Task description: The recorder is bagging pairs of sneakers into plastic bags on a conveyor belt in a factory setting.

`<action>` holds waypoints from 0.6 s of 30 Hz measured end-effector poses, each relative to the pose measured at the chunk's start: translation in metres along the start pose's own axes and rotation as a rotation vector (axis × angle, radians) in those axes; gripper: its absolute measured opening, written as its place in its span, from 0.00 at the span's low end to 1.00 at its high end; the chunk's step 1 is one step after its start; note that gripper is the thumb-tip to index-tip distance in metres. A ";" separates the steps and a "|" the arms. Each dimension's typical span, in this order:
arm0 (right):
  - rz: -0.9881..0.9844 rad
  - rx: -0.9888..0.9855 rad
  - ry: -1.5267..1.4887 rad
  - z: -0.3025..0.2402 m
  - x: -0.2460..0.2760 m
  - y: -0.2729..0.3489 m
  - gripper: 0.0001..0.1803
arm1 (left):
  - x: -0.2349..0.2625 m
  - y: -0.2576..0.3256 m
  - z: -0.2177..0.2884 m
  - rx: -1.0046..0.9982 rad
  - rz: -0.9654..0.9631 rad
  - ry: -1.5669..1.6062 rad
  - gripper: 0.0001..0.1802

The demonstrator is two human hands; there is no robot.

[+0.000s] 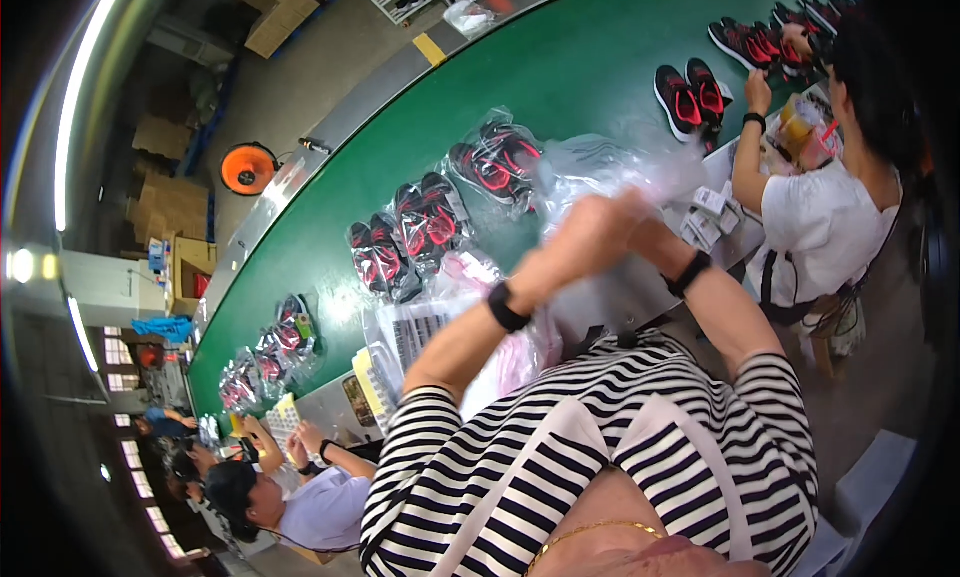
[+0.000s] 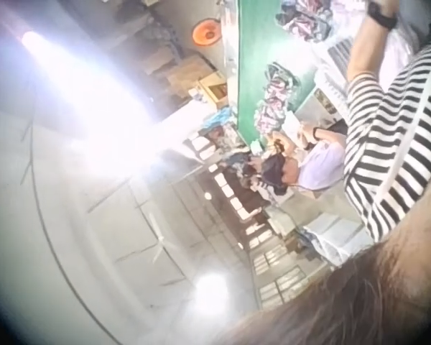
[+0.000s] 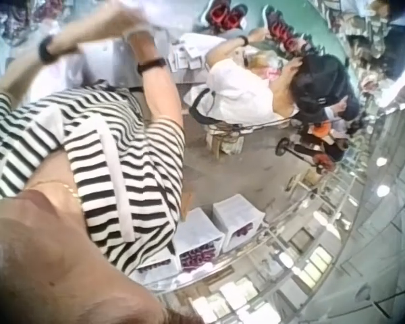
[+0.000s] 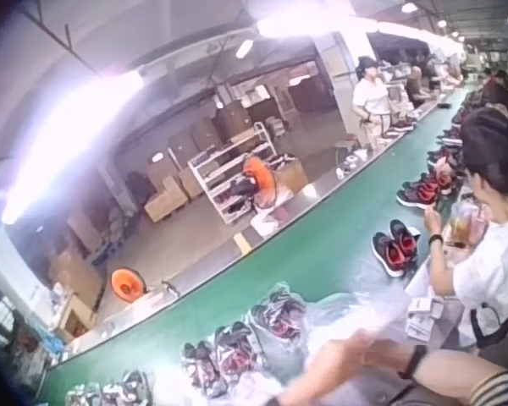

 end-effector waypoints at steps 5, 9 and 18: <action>0.192 0.202 -0.411 0.002 -0.065 -0.065 0.20 | -0.026 0.001 -0.009 0.338 0.106 0.298 0.09; -0.041 0.076 -0.633 -0.008 0.026 -0.050 0.16 | 0.040 -0.021 -0.044 0.589 0.206 0.183 0.09; 0.460 0.000 -0.259 0.013 -0.001 -0.158 0.25 | 0.051 -0.039 -0.109 0.761 0.607 0.274 0.11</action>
Point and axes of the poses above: each hand's wrist, its own y-axis away from the middle knuckle, its own x-axis out of the back of the hand, z = x × y, the point moved 2 cm from there along -y, towards the middle knuckle, and after that the axes turned 15 degrees about -x, right-handed, at the moved point
